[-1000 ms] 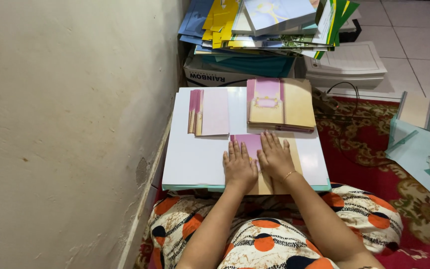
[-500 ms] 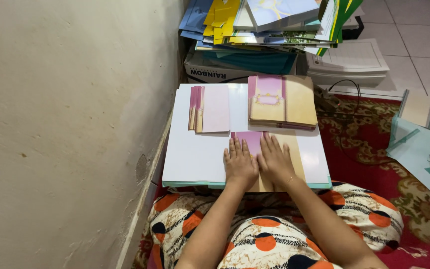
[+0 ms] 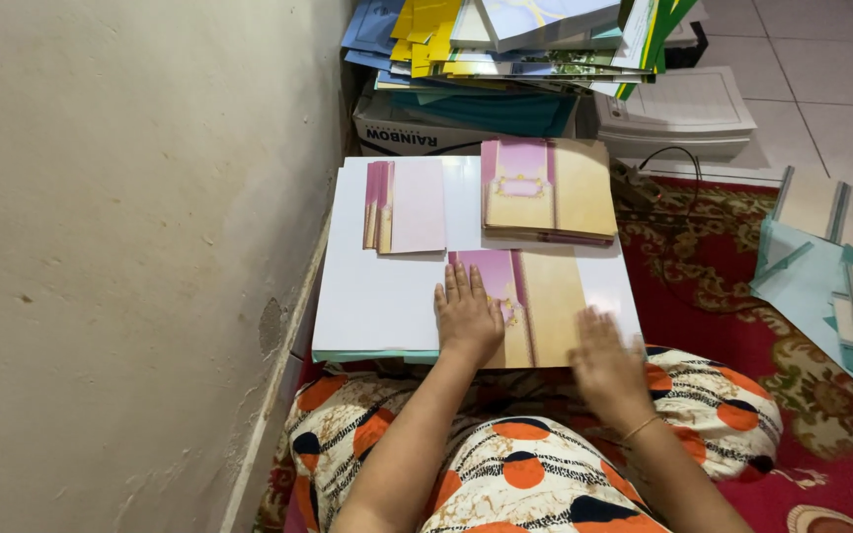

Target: Folding and stacking printed cards on a flat surface

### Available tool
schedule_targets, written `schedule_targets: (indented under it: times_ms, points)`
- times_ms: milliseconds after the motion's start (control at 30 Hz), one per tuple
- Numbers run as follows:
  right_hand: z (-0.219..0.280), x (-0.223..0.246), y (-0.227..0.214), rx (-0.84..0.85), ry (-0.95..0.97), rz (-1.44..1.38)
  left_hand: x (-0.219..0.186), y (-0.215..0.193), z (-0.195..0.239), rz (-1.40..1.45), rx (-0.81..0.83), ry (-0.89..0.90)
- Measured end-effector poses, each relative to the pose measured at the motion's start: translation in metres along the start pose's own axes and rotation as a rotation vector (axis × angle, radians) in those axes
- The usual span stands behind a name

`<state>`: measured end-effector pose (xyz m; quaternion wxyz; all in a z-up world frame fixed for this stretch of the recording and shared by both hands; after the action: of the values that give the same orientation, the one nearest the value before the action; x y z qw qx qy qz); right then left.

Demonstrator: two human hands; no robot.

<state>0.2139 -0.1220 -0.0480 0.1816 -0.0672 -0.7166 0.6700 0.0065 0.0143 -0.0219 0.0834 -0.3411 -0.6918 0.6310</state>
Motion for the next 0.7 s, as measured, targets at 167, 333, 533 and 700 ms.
schedule_targets:
  times_ms: [167, 333, 533, 700]
  points:
    - [-0.047, -0.017, -0.023, 0.021, 0.117, -0.108, -0.002, 0.001, -0.005, -0.016, 0.102, -0.039]
    - [-0.079, 0.018, -0.022, -0.066, -0.062, -0.058, -0.001, 0.004, -0.005, -0.044, 0.109, -0.044]
    - [-0.081, 0.021, -0.006, 0.023, -0.05, -0.052, -0.019, -0.003, 0.016, -0.017, 0.128, 0.169]
    - [-0.082, 0.021, -0.008, -0.017, -0.058, 0.012, -0.03, 0.004, 0.012, -0.057, 0.333, 0.627]
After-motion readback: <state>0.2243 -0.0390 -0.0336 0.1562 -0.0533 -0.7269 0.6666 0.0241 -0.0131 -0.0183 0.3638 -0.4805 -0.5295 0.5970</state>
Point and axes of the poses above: each hand's wrist, its own z-axis away from the middle knuckle, its own y-axis out of the palm, x = y × z, the point moved 1 cm from there along -z, towards the middle knuckle, and after that the axes turned 12 degrees about y, right-handed, at the moved point
